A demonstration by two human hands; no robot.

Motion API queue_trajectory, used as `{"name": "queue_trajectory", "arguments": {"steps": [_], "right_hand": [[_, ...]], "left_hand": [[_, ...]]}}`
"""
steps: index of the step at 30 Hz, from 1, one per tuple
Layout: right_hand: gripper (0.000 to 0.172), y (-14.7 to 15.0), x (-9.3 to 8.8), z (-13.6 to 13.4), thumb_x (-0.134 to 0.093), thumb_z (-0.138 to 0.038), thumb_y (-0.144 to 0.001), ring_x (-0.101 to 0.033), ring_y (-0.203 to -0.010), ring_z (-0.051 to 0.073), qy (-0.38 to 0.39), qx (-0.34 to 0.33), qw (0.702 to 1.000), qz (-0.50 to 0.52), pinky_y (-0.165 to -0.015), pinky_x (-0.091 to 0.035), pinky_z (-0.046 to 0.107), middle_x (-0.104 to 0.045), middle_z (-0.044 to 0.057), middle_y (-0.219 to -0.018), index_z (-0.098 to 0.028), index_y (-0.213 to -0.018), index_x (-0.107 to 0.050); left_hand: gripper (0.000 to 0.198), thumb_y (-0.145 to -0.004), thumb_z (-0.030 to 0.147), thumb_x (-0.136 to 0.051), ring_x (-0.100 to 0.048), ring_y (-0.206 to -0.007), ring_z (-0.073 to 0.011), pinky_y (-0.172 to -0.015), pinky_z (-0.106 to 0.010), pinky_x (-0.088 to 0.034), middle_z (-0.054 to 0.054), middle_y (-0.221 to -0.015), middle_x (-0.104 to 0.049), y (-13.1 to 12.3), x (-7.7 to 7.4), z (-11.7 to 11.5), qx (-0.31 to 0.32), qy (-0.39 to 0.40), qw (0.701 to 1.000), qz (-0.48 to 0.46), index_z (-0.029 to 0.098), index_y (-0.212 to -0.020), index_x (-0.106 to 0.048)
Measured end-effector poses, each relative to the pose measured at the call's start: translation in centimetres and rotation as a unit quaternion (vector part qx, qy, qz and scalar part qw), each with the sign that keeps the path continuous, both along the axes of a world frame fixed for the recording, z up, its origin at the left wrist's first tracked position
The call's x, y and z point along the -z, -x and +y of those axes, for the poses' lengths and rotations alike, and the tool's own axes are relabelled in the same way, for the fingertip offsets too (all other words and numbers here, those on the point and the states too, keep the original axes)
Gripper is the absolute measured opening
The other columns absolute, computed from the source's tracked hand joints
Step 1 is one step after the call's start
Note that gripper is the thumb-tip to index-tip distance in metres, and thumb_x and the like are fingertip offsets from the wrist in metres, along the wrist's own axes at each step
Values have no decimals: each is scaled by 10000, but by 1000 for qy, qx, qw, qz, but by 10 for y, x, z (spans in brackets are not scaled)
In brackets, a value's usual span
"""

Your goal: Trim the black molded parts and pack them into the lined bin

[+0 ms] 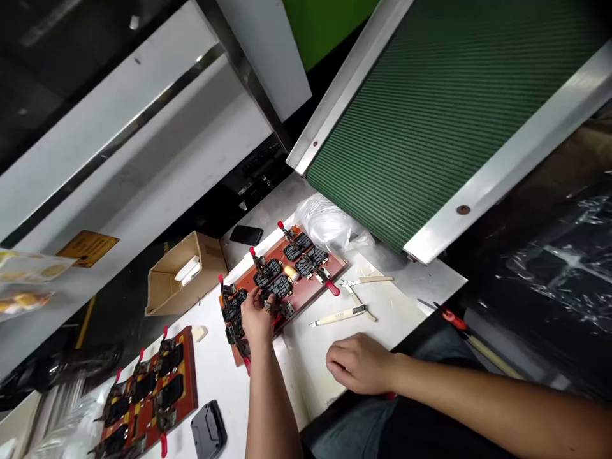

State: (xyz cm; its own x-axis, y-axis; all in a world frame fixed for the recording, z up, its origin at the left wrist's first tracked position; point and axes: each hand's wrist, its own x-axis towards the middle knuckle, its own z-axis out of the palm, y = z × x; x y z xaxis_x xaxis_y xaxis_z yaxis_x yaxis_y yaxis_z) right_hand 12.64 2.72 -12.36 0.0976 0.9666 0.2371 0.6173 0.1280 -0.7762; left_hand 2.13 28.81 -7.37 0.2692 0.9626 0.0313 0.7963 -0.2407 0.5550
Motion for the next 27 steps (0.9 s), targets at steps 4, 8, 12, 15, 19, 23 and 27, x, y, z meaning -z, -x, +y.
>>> {"name": "queue_trajectory", "arguments": {"steps": [4, 8, 12, 15, 19, 23, 27], "right_hand": [[168, -2, 0, -1, -517, -273, -984, -672, -715, 157, 1, 2, 1000, 21, -636, -392, 290, -732, -5, -843, -219, -936, -669], [157, -3, 0, -1, -525, -262, -982, -669, -705, 155, 4, 5, 999, 36, -636, -394, 285, -731, -7, -840, -221, -928, -667], [153, -6, 0, -1, -536, -265, -982, -671, -715, 159, 7, -6, 999, 49, -645, -407, 280, -735, 1, -849, -222, -945, -678], [170, -4, -1, -3, -527, -267, -998, -675, -743, 164, 14, -19, 998, 59, -680, -428, 277, -739, 11, -872, -220, -958, -685], [192, -3, -7, -4, -515, -266, -1024, -682, -761, 161, 42, -35, 995, 80, -705, -450, 266, -741, 6, -868, -218, -950, -686], [193, -34, -35, 14, -511, -260, -1039, -703, -857, 164, 32, -24, 998, 39, -789, -496, 261, -755, 31, -978, -216, -1084, -694], [336, -80, -72, 50, -632, -323, -975, -712, -1018, 296, 169, 56, 954, -243, -820, -541, 354, -696, 150, -1224, -173, -1276, -626]], "left_hand": [[594, -767, 488, -798, -683, -884, -240, -805, -351, -558, -73, -1027, -679, 5, -7, -7, -27, 52, 997, -52, 189, -1260, -655], [449, -894, 643, -632, -545, -605, -131, -591, -258, -472, 16, -786, -550, 18, -22, -39, -55, 113, 983, -134, 214, -1020, -583], [586, -895, 778, -529, -335, -471, -88, -447, -215, -262, 63, -601, -376, 32, -13, -83, -12, 258, 951, -172, 225, -726, -431], [613, -868, 789, -582, -304, -448, -80, -436, -214, -219, 64, -550, -388, 35, 6, -106, -2, 318, 933, -168, 204, -708, -495], [650, -873, 823, -542, -380, -458, -96, -447, -218, -262, 22, -574, -511, 33, 16, -120, -8, 318, 933, -169, 188, -735, -566], [676, -906, 837, -450, -362, -438, -103, -453, -240, -277, 13, -554, -521, 29, 15, -123, 9, 293, 940, -176, 198, -703, -543], [656, -934, 809, -421, -396, -465, -110, -500, -252, -323, -1, -627, -589, 33, 24, -120, 30, 275, 945, -174, 199, -742, -568]]}}
